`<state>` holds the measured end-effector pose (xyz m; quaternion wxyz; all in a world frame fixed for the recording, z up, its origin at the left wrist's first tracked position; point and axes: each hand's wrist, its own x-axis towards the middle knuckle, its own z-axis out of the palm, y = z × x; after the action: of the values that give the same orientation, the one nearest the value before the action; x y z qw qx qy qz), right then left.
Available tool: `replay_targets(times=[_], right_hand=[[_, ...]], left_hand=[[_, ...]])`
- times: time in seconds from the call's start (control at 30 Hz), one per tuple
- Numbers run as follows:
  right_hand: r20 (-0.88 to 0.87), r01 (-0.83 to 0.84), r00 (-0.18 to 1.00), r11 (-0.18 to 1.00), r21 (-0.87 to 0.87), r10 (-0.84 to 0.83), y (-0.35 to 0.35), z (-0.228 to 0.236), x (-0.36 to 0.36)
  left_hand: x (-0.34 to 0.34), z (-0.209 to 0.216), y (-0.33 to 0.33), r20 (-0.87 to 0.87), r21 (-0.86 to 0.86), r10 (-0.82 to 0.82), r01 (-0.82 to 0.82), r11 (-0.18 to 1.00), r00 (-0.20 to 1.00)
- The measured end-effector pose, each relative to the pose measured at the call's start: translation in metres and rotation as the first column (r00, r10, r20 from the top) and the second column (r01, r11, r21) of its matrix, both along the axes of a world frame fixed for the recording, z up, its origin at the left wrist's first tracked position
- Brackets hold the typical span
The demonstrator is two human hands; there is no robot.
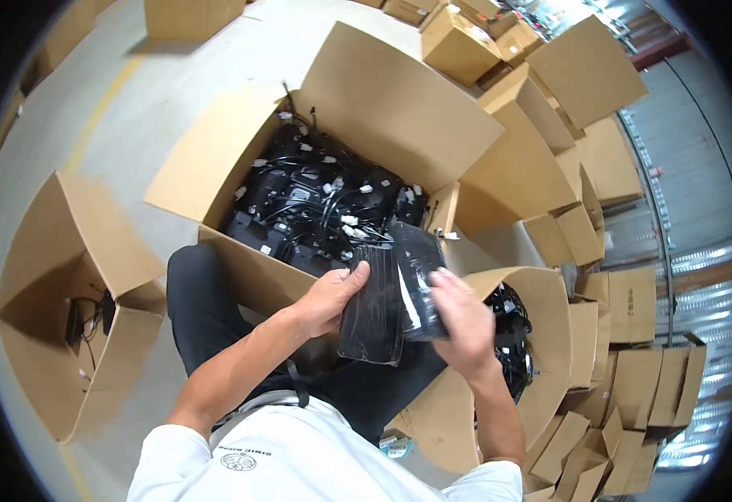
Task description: The person sorts and inspects small electronic monitor units by hand, taking them from cardboard boxes on a warehouse floor.
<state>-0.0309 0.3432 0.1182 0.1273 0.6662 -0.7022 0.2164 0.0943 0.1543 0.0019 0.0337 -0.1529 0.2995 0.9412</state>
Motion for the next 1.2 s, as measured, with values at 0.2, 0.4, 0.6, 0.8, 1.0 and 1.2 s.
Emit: replay_targets(times=[0.2, 0.4, 0.6, 0.8, 1.0, 1.2], right_hand=[[0.912, 0.220, 0.358, 0.967, 0.128, -0.202, -0.014, 0.027, -0.008], [0.880, -0.125, 0.141, 0.874, 0.470, -0.453, -0.054, -0.011, -0.016], [0.761, -0.237, 0.635, 0.905, 0.354, -0.132, -0.072, -0.040, -0.040], [0.783, 0.514, 0.505, 0.856, 0.066, -0.364, -0.049, 0.000, -0.050], [-0.121, 0.071, 0.992, 0.978, 0.198, -0.047, -0.030, -0.029, 0.022], [-0.003, 0.070, 0.997, 0.964, -0.257, -0.074, -0.035, -0.046, 0.010]], left_hand=[[0.001, -0.029, -0.014, 0.118, -0.256, 0.073, -0.041, 0.966, 0.990], [0.013, -0.002, -0.019, 0.134, -0.306, -0.107, 0.144, 0.941, 0.985], [0.015, -0.008, -0.024, 0.003, -0.450, -0.185, 0.167, 0.877, 0.983], [0.007, -0.027, -0.025, 0.080, -0.075, 0.163, -0.157, 0.985, 0.983], [-0.005, -0.010, -0.021, 0.099, 0.040, 0.367, -0.373, 0.927, 0.925], [0.012, 0.027, -0.033, 0.024, 0.023, 0.124, -0.124, 0.992, 0.992]])
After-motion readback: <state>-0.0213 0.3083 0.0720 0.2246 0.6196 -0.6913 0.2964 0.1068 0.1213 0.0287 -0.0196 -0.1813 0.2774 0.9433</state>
